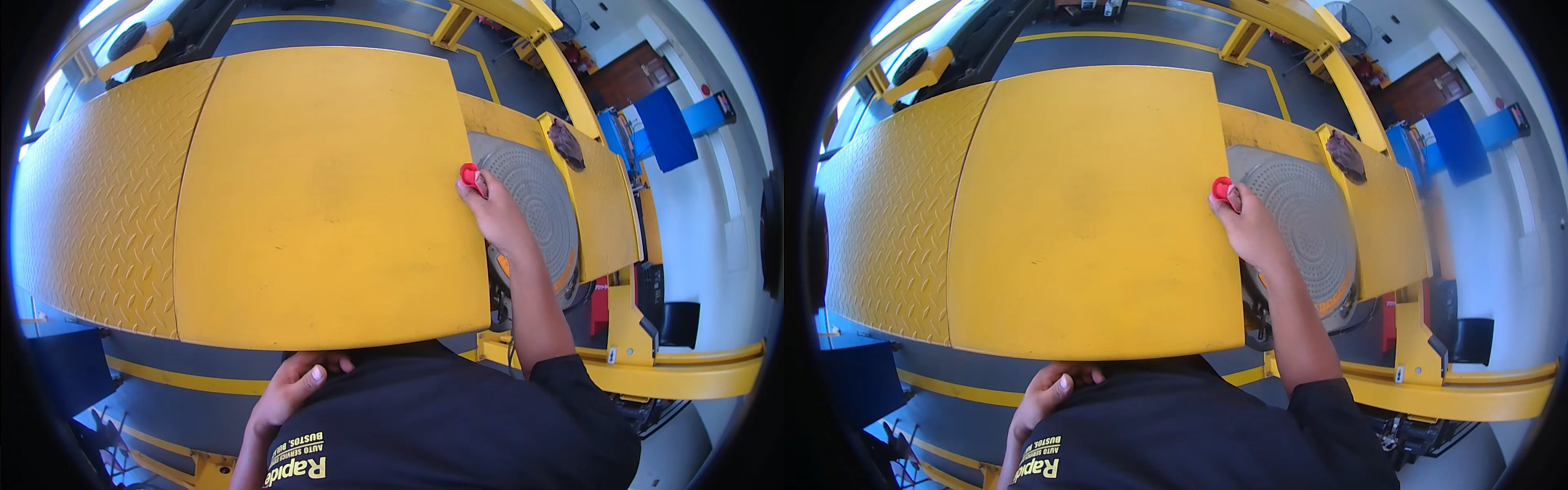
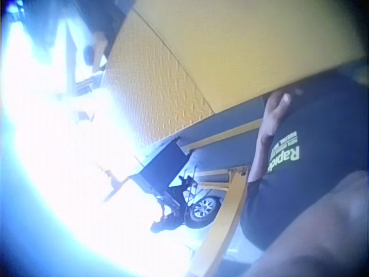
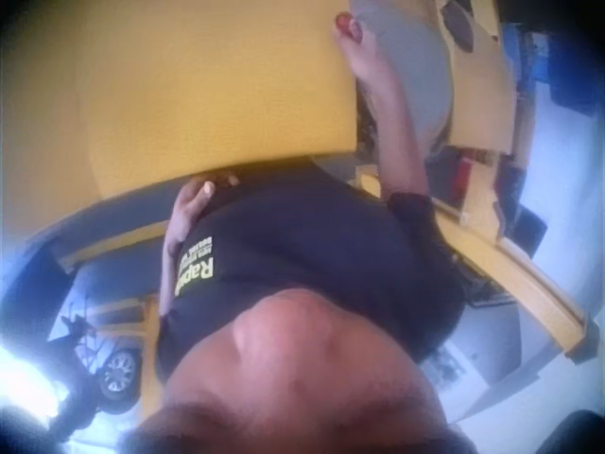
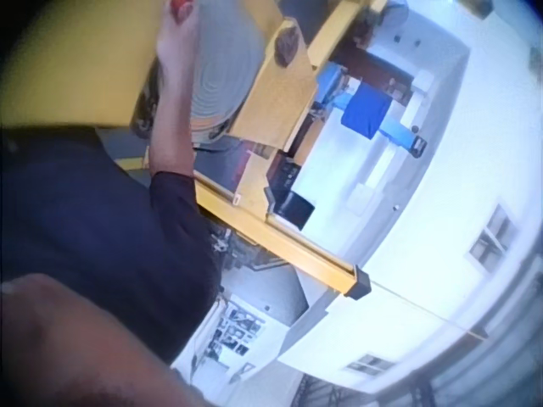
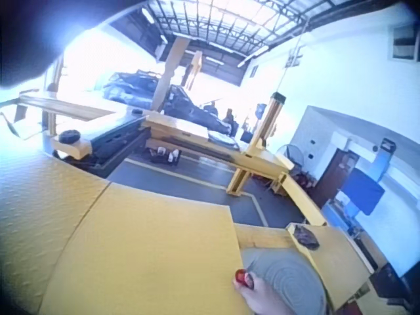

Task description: The person wipes a yellow metal car lift platform with a cloth, removes a circular metal plate, wipes the exposed surface, and replaces the plate. The person continues wiping the platform and the plate.

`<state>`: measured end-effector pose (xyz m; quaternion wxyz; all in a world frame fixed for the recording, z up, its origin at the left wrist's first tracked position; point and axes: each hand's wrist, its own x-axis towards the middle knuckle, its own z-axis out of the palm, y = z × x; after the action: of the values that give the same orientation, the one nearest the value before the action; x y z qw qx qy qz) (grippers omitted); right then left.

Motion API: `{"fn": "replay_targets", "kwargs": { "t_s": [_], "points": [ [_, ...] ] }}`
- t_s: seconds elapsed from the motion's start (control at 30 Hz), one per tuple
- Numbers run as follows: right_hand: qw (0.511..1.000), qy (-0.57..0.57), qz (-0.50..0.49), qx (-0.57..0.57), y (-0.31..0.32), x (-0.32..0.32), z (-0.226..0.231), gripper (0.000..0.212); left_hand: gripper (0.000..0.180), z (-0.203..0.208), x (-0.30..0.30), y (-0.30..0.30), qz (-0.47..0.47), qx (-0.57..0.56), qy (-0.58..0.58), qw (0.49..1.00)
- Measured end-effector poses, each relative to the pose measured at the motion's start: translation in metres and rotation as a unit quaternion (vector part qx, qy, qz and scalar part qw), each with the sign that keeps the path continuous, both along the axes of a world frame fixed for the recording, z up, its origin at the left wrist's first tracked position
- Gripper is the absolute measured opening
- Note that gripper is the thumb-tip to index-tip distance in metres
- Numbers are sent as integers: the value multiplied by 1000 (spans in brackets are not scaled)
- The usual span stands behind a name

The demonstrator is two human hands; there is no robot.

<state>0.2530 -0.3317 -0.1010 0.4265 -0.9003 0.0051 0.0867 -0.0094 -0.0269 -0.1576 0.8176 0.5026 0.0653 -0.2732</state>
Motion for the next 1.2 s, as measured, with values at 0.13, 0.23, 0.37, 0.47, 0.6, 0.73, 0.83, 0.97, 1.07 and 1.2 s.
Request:
{"fn": "replay_targets", "kwargs": {
  "t_s": [0.13, 0.23, 0.37, 0.47, 0.6, 0.73, 0.83, 0.97, 1.07, 1.2],
  "points": [
    [999, 3, 16, -36, -7, 9, -4, 46, 70, -8, 9, -8, -19, -16, -20, 999],
    [998, 3, 42, -39, -14, 12, -2, 45, 69, -17, 6, -18, 23, -37, 1, 999],
    [999, 9, 45, 22, -13, 13, 3, 41, 52, -36, 0, -36, 139, -65, -31, 988],
    [998, 19, 48, 26, -19, 12, -2, 36, 49, -46, 1, -48, 195, -64, -67, 976],
    [997, 19, 66, -27, -31, 20, -16, 28, 49, -49, 3, -52, 215, -40, -67, 973],
    [975, 25, 115, -188, -14, 25, 6, 28, 48, -52, 4, -53, 224, -27, -68, 972],
    [955, 23, 145, -259, -14, 32, 4, 31, 47, -55, 5, -55, 239, -35, -60, 969],
    [936, 21, 175, -304, -17, 38, 0, 34, 46, -57, 3, -60, 256, -51, -42, 965],
    [922, 23, 185, -340, -12, 38, 7, 33, 45, -57, 2, -59, 260, -33, -31, 965],
    [898, 33, 220, -380, -12, 42, 38, 33, 46, -49, 3, -60, 263, -10, -14, 965]
  ]
}}
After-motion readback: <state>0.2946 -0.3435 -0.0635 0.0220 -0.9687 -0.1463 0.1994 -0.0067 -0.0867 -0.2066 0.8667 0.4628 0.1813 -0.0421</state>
